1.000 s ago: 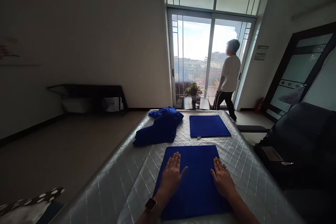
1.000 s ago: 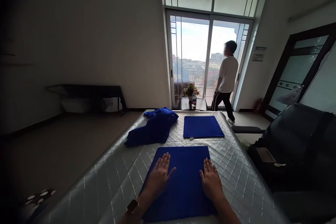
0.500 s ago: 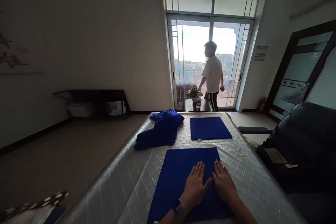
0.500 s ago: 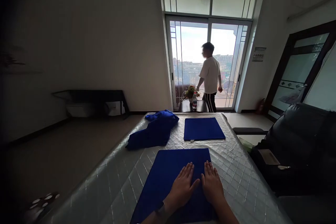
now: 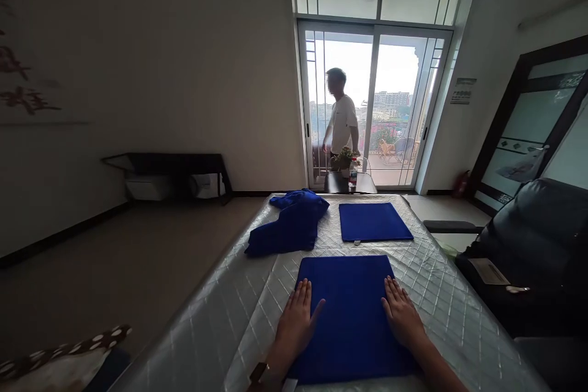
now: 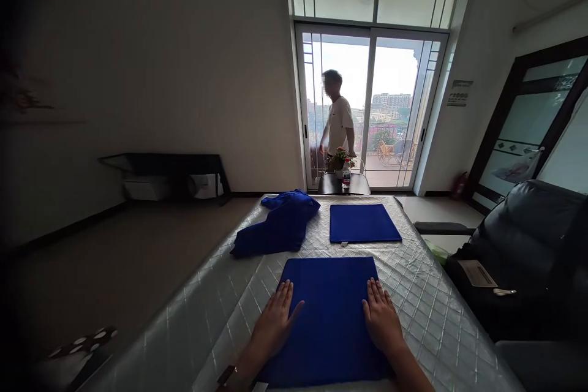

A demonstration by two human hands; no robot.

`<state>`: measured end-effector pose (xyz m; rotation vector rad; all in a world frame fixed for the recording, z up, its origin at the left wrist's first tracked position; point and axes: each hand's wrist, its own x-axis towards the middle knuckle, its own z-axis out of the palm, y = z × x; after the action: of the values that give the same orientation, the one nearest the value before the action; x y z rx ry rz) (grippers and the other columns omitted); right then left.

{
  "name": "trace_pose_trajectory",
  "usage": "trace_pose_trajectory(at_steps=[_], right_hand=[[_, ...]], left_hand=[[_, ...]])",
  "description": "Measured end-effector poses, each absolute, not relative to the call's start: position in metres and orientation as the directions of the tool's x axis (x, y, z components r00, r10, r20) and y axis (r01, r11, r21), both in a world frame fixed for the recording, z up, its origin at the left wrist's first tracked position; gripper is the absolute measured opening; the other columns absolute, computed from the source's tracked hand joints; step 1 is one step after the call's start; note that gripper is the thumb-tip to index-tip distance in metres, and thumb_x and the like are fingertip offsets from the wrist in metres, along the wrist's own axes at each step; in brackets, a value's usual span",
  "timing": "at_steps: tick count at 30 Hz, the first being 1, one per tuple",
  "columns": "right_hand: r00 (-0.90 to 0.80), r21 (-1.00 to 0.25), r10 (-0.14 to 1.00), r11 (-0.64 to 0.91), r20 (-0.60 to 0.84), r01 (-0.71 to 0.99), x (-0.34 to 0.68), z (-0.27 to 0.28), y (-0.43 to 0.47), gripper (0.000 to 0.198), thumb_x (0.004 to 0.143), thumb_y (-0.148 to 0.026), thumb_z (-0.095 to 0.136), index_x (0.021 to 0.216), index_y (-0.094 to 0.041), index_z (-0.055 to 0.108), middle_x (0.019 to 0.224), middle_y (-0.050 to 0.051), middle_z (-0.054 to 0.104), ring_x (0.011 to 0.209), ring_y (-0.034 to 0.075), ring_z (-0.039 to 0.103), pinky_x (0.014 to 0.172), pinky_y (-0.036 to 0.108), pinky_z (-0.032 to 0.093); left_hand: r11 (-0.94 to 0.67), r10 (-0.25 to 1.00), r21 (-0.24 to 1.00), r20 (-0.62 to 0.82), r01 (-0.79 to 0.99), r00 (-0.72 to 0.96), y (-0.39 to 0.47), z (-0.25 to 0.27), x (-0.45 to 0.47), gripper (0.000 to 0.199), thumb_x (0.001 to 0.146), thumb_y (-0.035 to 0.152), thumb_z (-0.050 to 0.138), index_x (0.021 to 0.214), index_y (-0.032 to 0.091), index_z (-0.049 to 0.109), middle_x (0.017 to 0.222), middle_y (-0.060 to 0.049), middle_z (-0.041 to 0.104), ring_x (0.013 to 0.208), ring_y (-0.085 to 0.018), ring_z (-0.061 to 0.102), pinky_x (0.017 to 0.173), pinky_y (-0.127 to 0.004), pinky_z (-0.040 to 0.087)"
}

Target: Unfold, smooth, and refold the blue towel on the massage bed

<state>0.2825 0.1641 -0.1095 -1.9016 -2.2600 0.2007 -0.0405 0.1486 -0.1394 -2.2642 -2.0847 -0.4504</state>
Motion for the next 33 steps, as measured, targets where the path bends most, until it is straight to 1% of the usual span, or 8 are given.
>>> trace_pose_trajectory(at_steps=[5,11,16,20,22,24,28,33], right_hand=[[-0.156,-0.188,0.987,0.158,0.026,0.969,0.282,-0.100,0.156,0.065,0.103,-0.040,0.018,0.161,-0.011,0.025,0.169,0.008,0.022,0.158,0.020,0.014,0.129,0.044,0.017],[-0.152,-0.205,0.988,0.150,0.007,0.967,0.287,-0.102,0.131,0.068,0.104,-0.049,0.018,0.161,-0.012,0.024,0.170,0.005,0.021,0.158,0.019,0.013,0.129,0.041,0.017],[-0.154,-0.211,0.988,0.154,0.019,0.965,0.286,-0.111,0.121,0.066,0.104,-0.043,0.018,0.161,-0.011,0.022,0.170,0.005,0.020,0.158,0.018,0.014,0.129,0.041,0.018],[-0.143,-0.223,0.989,0.147,0.033,0.964,0.285,-0.113,0.121,0.064,0.104,-0.040,0.020,0.161,-0.012,0.025,0.169,0.005,0.023,0.157,0.019,0.016,0.129,0.043,0.019],[-0.137,-0.239,0.990,0.140,0.032,0.961,0.285,-0.113,0.121,0.064,0.103,-0.040,0.020,0.161,-0.014,0.027,0.168,0.005,0.024,0.157,0.020,0.017,0.129,0.043,0.020],[-0.130,-0.255,0.991,0.133,0.031,0.958,0.285,-0.113,0.121,0.064,0.103,-0.042,0.020,0.161,-0.015,0.028,0.168,0.004,0.023,0.157,0.020,0.018,0.128,0.044,0.020],[-0.124,-0.263,0.992,0.128,0.031,0.956,0.286,-0.114,0.122,0.064,0.102,-0.042,0.024,0.160,-0.013,0.030,0.168,0.006,0.025,0.157,0.022,0.019,0.128,0.044,0.021],[-0.142,-0.255,0.990,0.139,0.006,0.957,0.287,-0.115,0.122,0.062,0.100,-0.032,0.026,0.160,-0.015,0.030,0.168,0.002,0.023,0.157,0.022,0.018,0.129,0.041,0.019]], left_hand=[[-0.113,0.969,0.204,0.240,0.972,0.062,0.148,-0.136,-0.041,0.079,0.104,0.063,0.021,0.156,0.007,0.039,0.164,-0.018,0.035,0.153,-0.030,0.032,0.124,-0.050,0.033],[-0.112,0.968,0.213,0.243,0.971,0.058,0.149,-0.140,-0.041,0.081,0.103,0.064,0.021,0.158,0.006,0.035,0.165,-0.017,0.033,0.154,-0.029,0.030,0.125,-0.048,0.031],[-0.085,0.964,0.212,0.266,0.974,0.026,0.151,-0.144,-0.046,0.082,0.101,0.069,0.024,0.158,0.011,0.036,0.165,-0.016,0.035,0.153,-0.031,0.033,0.124,-0.050,0.032],[-0.055,0.952,0.175,0.306,0.983,-0.001,0.144,-0.137,-0.043,0.086,0.099,0.071,0.024,0.157,0.010,0.040,0.163,-0.017,0.039,0.151,-0.035,0.035,0.122,-0.053,0.034],[-0.127,0.949,0.170,0.309,0.977,0.070,0.137,-0.131,-0.026,0.083,0.100,0.070,0.025,0.156,0.011,0.041,0.163,-0.016,0.040,0.151,-0.035,0.036,0.122,-0.051,0.036],[-0.261,0.937,0.180,0.283,0.948,0.204,0.129,-0.125,0.003,0.077,0.101,0.067,0.028,0.157,0.016,0.041,0.163,-0.013,0.040,0.150,-0.033,0.038,0.121,-0.050,0.038],[-0.514,0.853,0.230,0.238,0.826,0.465,0.123,-0.110,0.080,0.070,0.104,0.061,0.028,0.160,0.020,0.033,0.164,-0.010,0.037,0.152,-0.028,0.036,0.122,-0.048,0.037],[-0.586,0.809,0.271,0.252,0.764,0.531,0.137,-0.101,0.142,0.065,0.108,0.050,0.020,0.161,0.014,0.030,0.166,-0.012,0.034,0.155,-0.026,0.028,0.126,-0.047,0.031]])
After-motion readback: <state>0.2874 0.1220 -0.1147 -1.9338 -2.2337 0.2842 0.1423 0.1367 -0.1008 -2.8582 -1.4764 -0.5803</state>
